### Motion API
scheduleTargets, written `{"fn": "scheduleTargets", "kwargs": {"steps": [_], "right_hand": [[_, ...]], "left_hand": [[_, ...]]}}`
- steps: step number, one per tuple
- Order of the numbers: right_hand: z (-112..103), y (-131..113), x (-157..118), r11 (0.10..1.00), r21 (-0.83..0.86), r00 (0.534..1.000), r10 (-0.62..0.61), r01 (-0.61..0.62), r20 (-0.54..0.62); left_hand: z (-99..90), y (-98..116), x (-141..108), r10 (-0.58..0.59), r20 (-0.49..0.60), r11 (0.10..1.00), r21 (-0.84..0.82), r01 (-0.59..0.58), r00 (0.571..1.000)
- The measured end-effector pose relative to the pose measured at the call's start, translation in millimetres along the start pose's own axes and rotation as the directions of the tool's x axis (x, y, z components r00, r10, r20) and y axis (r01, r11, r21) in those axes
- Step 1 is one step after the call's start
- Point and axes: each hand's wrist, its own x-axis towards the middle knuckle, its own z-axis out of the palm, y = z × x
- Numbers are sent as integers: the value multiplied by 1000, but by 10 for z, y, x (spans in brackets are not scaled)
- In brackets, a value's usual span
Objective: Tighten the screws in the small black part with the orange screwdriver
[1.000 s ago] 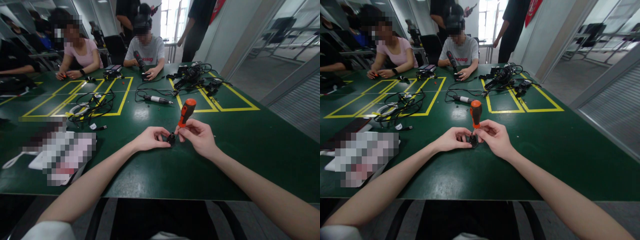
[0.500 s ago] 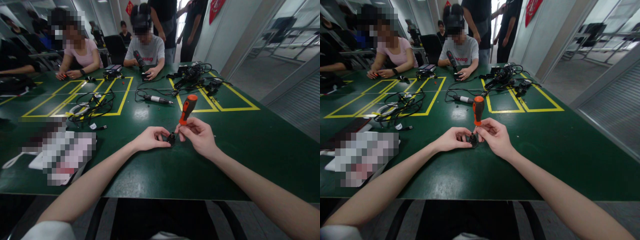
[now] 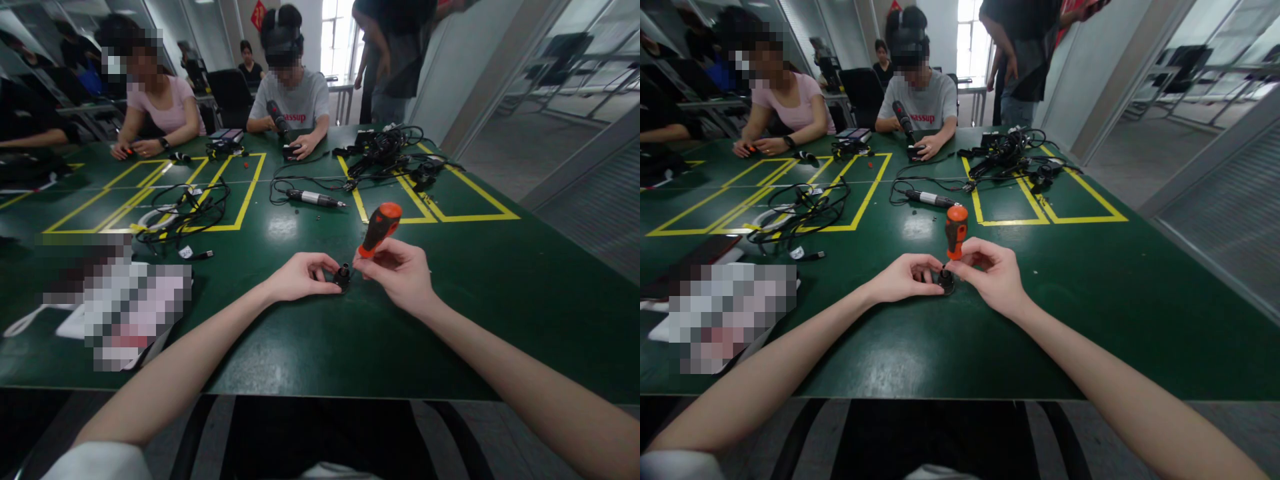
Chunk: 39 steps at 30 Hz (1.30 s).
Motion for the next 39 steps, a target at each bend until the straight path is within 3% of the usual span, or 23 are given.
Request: {"fn": "scheduleTargets", "kwargs": {"steps": [14,23,39], "right_hand": [[13,28,-7,994,110,997,15,-23,72],[14,7,10,996,75,999,45,-46,19],[31,21,19,981,189,999,37,-43,31]], "left_hand": [[16,-13,6,6,-12,1000,-16,-7,1000],[8,6,6,19,-2,1000,-8,-19,1000],[15,-26,8,23,-4,1000,-18,-23,1000]]}}
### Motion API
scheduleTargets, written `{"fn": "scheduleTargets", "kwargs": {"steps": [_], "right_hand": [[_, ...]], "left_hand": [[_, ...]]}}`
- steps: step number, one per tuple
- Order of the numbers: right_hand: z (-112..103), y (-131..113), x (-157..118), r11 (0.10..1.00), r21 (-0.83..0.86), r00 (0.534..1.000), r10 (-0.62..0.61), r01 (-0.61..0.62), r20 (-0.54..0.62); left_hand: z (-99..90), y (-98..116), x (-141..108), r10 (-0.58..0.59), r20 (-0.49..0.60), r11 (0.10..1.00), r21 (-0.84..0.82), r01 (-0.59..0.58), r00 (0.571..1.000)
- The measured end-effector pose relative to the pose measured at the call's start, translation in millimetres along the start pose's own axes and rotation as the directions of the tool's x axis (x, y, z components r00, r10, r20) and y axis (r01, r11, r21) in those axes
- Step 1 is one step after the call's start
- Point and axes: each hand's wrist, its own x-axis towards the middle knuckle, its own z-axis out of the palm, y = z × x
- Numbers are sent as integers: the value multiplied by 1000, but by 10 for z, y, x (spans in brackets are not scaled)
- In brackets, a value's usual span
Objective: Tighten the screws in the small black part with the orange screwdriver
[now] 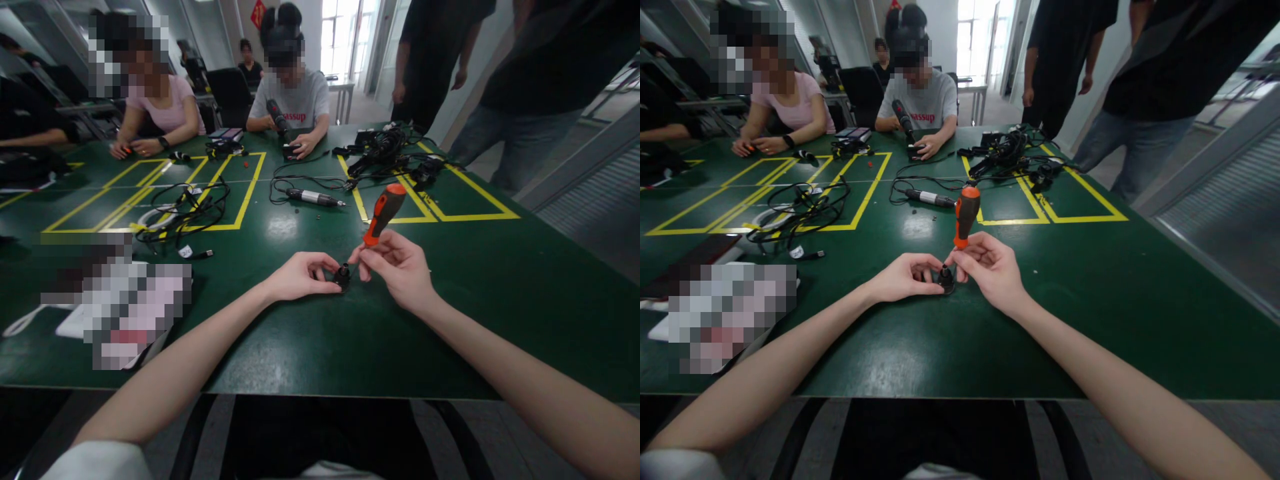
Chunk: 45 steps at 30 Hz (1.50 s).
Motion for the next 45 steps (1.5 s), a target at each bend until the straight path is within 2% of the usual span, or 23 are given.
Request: {"fn": "scheduleTargets", "kwargs": {"steps": [7,16,27,34,45], "right_hand": [[-23,-14,-2,994,-105,999,-25,22,-34],[-23,-3,-21,999,-26,999,-27,28,31],[-12,-11,-9,996,-87,1000,-25,24,-4],[-30,14,-10,1000,-2,998,-25,25,59],[-27,-10,-3,998,-62,1000,12,-11,3]], "left_hand": [[-10,9,-1,-3,3,1000,11,3,1000],[-5,10,-2,-3,-3,1000,7,3,1000],[-5,18,3,1,9,1000,5,-1,1000],[0,8,-8,1,-4,1000,3,-1,1000],[-1,33,-7,-18,5,1000,5,18,1000]]}}
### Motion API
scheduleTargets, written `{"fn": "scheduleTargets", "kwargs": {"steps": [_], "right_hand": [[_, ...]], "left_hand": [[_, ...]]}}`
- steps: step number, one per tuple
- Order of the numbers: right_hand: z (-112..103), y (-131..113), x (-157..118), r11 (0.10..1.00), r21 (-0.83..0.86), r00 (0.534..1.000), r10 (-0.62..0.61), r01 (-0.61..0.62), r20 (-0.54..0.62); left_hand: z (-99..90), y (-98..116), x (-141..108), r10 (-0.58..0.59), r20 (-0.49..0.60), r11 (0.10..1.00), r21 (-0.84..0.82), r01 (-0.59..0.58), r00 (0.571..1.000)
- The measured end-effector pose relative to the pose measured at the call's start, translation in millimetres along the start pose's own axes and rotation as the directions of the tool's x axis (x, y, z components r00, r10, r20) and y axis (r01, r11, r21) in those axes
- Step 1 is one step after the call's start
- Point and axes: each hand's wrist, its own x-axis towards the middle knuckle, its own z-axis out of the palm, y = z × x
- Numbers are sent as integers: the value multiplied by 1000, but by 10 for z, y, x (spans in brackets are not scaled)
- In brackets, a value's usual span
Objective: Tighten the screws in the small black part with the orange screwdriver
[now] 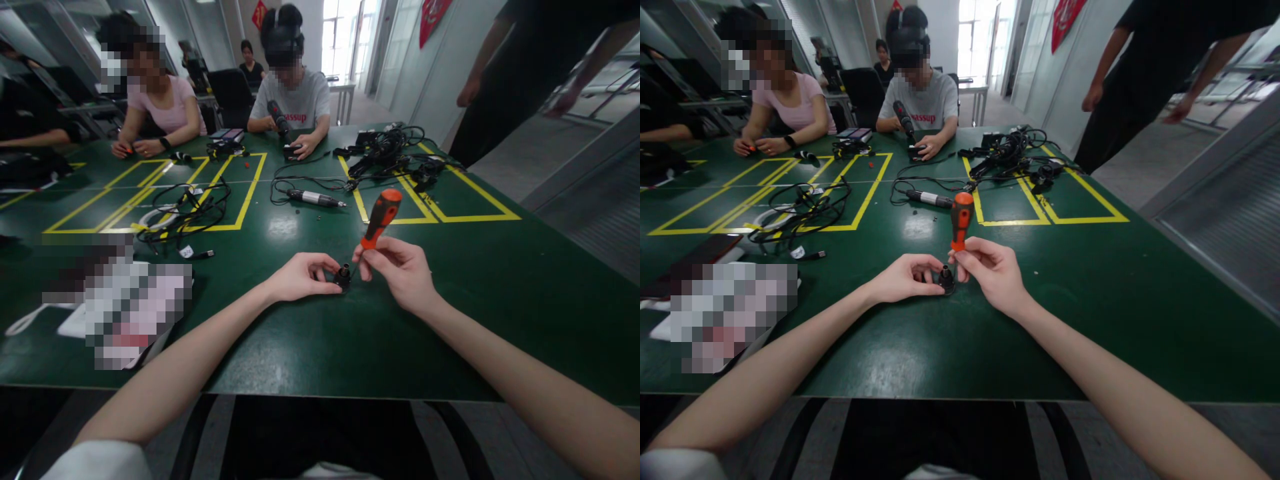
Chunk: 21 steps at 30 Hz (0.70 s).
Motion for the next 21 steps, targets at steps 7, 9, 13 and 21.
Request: {"fn": "scheduleTargets", "kwargs": {"steps": [7,9,13,21], "right_hand": [[-7,26,-14,998,67,999,-22,20,32],[-7,13,-15,999,37,1000,-6,5,24],[-8,-1,-7,1000,-6,1000,10,-10,16],[4,39,-13,998,55,999,-2,-1,50]], "left_hand": [[-1,-15,-3,12,-4,1000,-2,-12,1000],[0,-17,-1,11,-14,1000,-4,-11,1000],[-4,-30,3,9,2,1000,-14,-9,1000],[-7,-56,-6,-1,6,1000,0,1,1000]]}}
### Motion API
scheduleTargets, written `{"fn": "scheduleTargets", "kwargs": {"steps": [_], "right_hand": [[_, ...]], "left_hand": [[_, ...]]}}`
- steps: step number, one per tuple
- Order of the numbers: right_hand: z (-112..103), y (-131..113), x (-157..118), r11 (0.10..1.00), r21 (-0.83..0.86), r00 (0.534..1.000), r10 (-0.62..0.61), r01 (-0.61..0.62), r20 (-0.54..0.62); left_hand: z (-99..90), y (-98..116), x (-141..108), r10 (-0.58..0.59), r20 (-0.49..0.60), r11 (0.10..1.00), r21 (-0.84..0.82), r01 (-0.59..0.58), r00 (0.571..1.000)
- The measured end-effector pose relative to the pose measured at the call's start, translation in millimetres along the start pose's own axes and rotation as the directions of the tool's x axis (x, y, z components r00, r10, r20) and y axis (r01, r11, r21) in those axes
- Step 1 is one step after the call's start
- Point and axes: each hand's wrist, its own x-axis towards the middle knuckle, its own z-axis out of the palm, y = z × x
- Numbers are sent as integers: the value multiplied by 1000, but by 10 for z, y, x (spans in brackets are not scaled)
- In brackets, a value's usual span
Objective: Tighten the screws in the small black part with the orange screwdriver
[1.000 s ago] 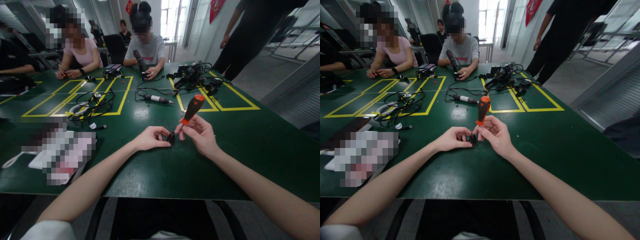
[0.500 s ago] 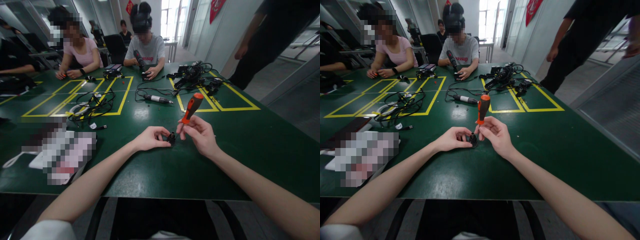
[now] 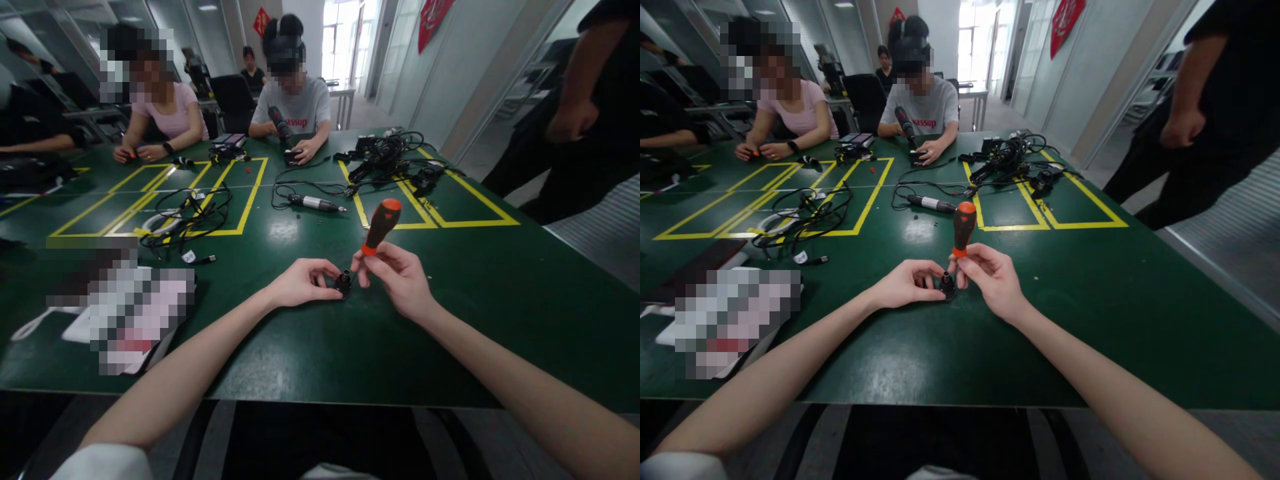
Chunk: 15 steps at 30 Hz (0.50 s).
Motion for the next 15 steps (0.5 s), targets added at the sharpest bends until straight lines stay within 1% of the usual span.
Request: {"fn": "scheduleTargets", "kwargs": {"steps": [2,8,15], "right_hand": [[5,-2,-8,1000,11,1000,-8,8,1],[9,-30,-14,998,-67,1000,16,-17,-27],[7,4,-30,1000,-1,1000,23,-23,-3]], "left_hand": [[4,9,-5,-6,-2,1000,11,6,1000],[11,25,-7,-12,-6,1000,12,12,1000],[8,23,-15,-7,-4,1000,19,7,1000]]}}
